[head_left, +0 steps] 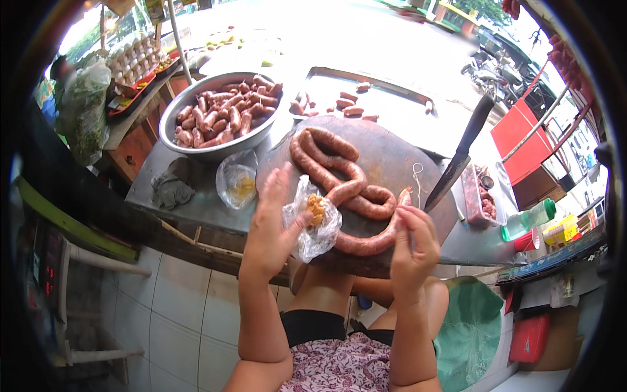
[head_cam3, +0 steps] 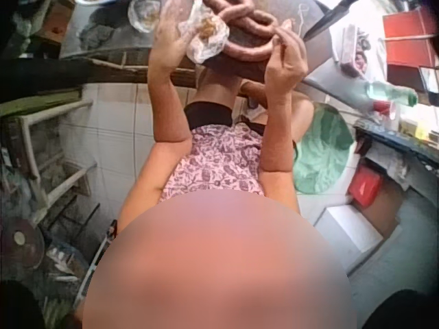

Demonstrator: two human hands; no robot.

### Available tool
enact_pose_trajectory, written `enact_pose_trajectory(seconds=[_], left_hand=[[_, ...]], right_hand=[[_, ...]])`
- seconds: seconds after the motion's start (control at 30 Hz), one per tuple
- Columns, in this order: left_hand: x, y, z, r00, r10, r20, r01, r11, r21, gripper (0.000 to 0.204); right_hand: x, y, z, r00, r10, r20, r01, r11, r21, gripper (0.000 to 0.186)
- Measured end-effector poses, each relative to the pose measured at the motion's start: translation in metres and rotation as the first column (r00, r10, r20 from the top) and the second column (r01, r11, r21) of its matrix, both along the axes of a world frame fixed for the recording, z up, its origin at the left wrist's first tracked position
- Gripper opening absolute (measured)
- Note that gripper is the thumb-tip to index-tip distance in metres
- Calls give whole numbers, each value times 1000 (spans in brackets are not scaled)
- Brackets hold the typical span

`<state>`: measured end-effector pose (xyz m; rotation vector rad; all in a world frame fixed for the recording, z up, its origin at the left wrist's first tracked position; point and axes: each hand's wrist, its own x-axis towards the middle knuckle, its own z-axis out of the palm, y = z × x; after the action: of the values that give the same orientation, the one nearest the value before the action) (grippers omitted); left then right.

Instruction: The person handles a long linked sausage on a cutting board, ties it with string, and repeatedly opens and closes small plastic bags containing yellow food items. The person places the tied sausage on the board and adjusts the bags multiple times.

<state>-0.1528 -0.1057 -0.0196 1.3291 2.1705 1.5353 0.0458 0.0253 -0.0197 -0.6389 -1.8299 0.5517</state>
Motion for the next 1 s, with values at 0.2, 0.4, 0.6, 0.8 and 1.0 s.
enact_pose_trajectory(seconds=[0.2,0.4,0.6,0.8,1.0], left_hand=[[-1,-7,-3,976,26,216,-49,994,101,77],[-10,16,-19,946,-67,318,-26,960,280,56],[-8,41,-57,911,-138,389,-73,873,482,58],[-6,44,-53,951,-13,310,-120,906,405,56],[-4,45,-54,964,39,263,-147,902,406,53]], right_hand=[[33,15,-35,987,-159,-37,161,985,64,21],[34,14,-38,990,-78,-116,84,995,45,21],[37,16,-43,990,-69,-122,73,997,34,20],[36,16,-44,988,-66,-137,68,998,9,18],[35,14,-42,986,-76,-150,79,997,11,15]])
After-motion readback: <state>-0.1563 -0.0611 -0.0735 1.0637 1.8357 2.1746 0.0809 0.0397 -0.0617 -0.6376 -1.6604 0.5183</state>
